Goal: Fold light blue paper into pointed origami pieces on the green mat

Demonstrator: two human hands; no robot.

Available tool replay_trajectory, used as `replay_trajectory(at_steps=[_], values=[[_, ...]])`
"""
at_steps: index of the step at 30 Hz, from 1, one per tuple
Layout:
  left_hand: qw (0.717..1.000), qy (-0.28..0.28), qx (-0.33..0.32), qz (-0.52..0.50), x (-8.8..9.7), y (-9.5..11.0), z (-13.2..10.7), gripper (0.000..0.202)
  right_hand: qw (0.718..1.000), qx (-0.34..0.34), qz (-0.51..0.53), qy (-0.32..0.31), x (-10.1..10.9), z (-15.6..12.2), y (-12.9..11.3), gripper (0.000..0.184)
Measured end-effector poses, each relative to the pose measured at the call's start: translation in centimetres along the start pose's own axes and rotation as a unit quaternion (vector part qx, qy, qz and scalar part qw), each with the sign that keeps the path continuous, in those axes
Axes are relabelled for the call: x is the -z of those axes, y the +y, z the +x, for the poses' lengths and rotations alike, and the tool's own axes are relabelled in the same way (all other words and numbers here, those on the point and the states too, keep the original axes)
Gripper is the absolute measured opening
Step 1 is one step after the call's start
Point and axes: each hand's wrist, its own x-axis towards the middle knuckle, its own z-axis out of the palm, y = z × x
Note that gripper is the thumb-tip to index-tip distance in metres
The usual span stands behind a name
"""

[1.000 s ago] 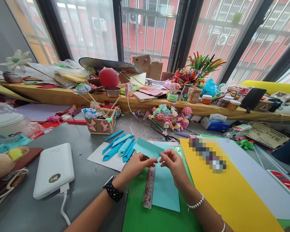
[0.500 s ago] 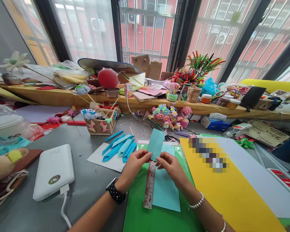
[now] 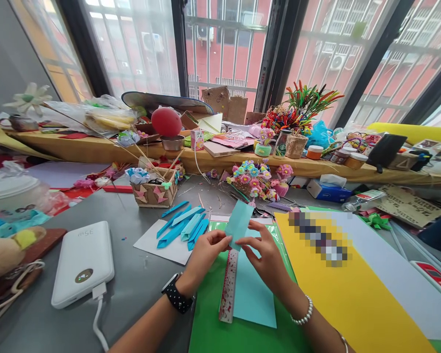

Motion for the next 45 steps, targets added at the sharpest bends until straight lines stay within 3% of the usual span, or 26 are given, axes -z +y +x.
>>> replay_trajectory(at_steps=[5, 13, 24, 32, 45], values=[[1.0, -0.005, 0.017, -0.018, -0.1, 0.1, -0.1, 0.019, 0.998, -0.06, 0.03, -0.007, 0.1, 0.2, 0.1, 0.018], [0.998, -0.031, 0.039, -0.024, -0.1, 0.6, -0.2, 0.02, 0.984, -0.098, 0.138, -0.047, 0.4, 0.5, 0.3, 0.008], [0.998, -0.055, 0.018, -0.032, -0.3, 0.2, -0.2, 0.021, 0.938, -0.207, 0.276, -0.033, 0.0, 0.5, 0.0, 0.016], [0.997, -0.047, 0.03, -0.053, -0.3, -0.5, 0.1, 0.038, 0.944, -0.204, 0.26, -0.013, 0.0, 0.4, 0.0, 0.016], [0.997, -0.071, 0.023, -0.026, -0.5, -0.8, -0.1, 0.043, 0.949, -0.201, 0.244, -0.01, -0.2, 0.4, -0.2, 0.012]])
